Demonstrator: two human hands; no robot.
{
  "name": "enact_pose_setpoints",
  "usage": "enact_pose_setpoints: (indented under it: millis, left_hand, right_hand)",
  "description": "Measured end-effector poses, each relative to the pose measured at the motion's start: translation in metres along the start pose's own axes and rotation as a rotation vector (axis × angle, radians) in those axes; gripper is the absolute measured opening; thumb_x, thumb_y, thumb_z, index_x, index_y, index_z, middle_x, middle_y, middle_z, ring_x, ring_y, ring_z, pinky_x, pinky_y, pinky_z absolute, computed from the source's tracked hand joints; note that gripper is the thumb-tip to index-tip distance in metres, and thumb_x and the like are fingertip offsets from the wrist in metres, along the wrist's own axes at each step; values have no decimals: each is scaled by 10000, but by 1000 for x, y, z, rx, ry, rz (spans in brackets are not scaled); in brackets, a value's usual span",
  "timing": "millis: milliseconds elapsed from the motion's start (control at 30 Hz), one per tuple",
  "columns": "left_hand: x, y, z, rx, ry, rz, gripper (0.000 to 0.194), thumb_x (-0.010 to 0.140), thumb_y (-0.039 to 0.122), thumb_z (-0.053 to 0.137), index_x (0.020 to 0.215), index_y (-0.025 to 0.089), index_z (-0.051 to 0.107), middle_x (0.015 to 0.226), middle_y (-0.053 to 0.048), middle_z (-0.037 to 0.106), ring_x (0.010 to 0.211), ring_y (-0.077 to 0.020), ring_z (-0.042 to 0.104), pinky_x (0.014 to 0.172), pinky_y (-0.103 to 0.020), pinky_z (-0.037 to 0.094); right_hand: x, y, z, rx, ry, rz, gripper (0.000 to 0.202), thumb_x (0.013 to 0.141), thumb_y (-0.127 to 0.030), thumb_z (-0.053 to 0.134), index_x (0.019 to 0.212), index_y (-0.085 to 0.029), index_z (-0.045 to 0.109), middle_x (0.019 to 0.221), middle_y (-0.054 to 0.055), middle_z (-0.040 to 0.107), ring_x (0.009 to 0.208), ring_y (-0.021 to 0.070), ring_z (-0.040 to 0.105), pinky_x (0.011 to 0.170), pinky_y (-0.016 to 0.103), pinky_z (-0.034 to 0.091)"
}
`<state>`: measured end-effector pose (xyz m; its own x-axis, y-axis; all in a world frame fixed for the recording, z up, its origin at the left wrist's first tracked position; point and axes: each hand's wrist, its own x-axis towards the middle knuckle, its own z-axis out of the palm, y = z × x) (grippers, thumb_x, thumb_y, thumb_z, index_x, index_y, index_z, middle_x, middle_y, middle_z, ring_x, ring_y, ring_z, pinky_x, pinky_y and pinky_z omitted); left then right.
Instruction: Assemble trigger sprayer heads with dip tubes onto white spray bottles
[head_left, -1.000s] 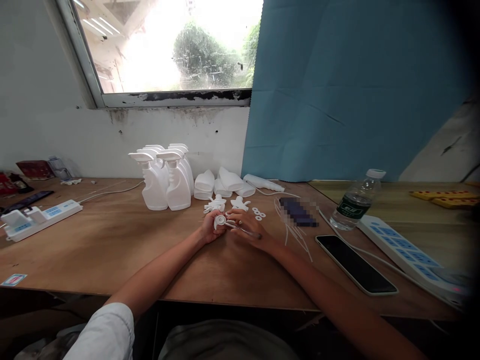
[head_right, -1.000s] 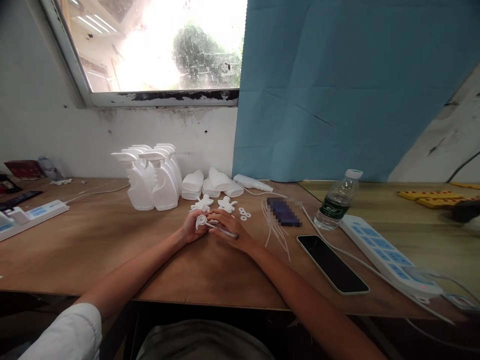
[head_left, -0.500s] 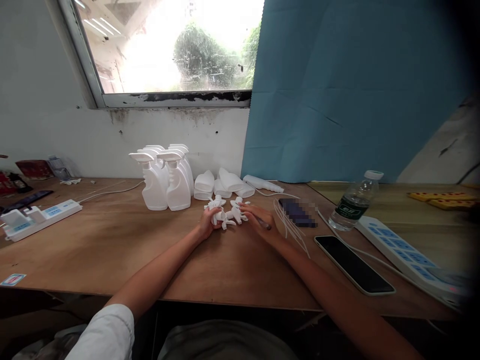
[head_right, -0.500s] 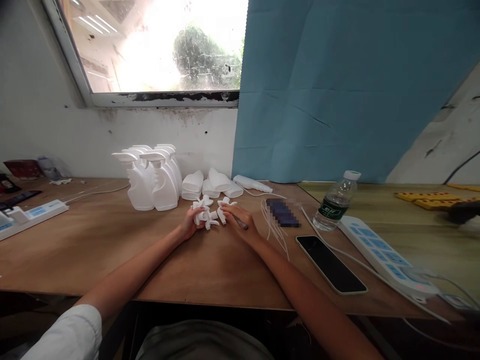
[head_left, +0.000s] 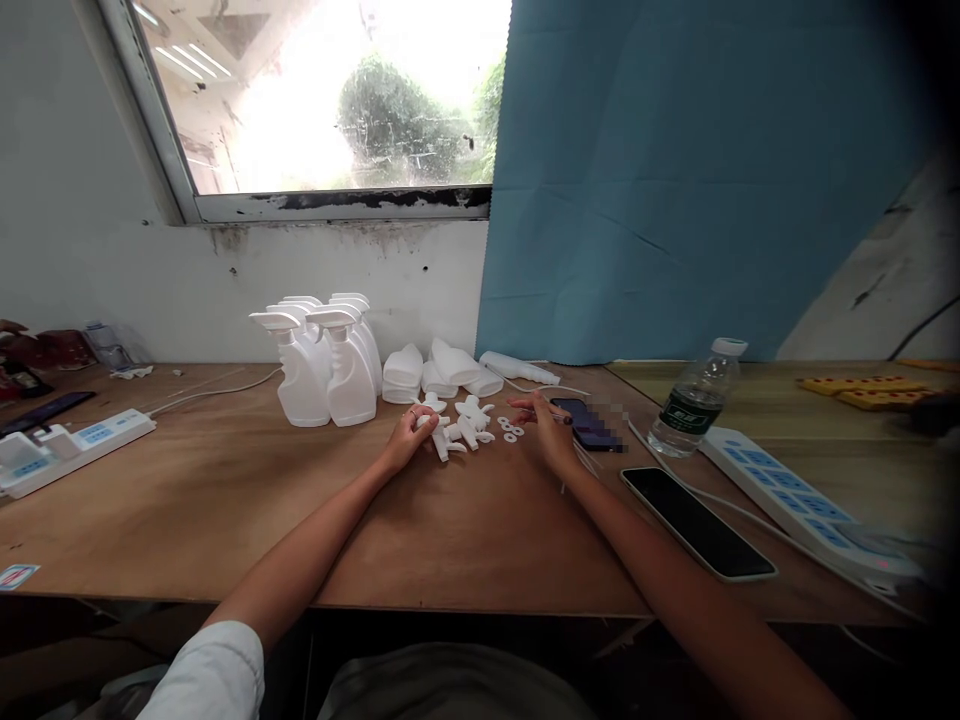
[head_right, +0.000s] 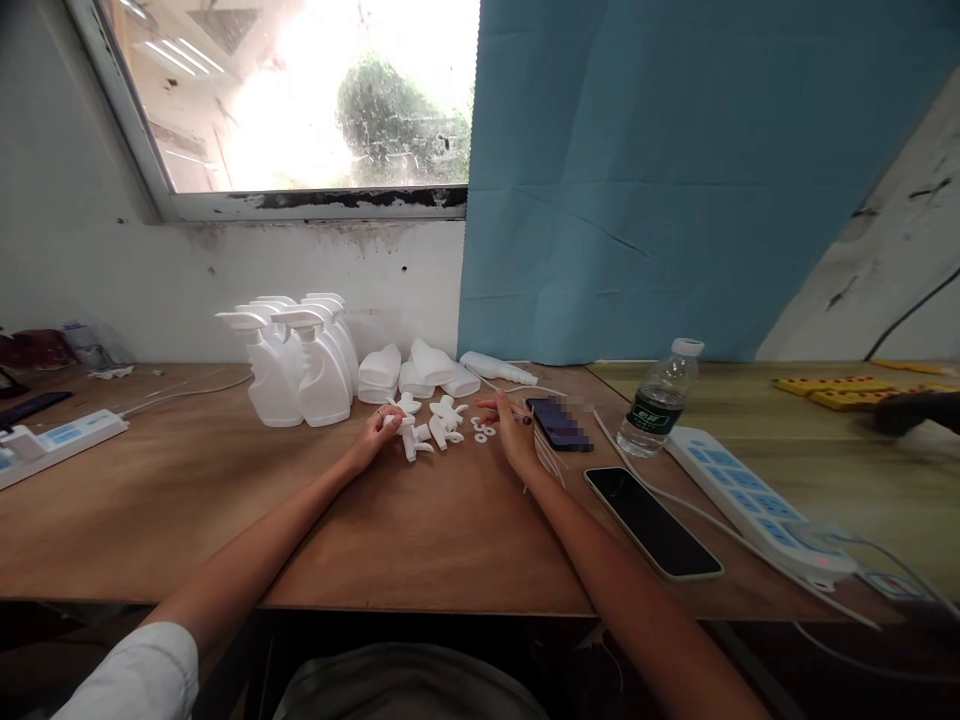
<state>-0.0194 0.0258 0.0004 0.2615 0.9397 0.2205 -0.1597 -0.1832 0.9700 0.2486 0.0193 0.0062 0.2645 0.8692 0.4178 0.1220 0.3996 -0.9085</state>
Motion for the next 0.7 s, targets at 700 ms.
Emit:
enact_pose_setpoints:
  millis: [700]
  left_hand:
    - [7, 20, -56, 1147, 677, 662, 357, 830, 263, 588, 1160, 181, 479, 1286, -161, 465, 1238, -307, 427, 1052, -464, 288]
  right_hand:
    - [-4, -9, 4, 145, 25, 150, 568, 787, -699, 530, 615, -170, 643, 656, 79, 696, 368, 106, 495, 404, 272, 397]
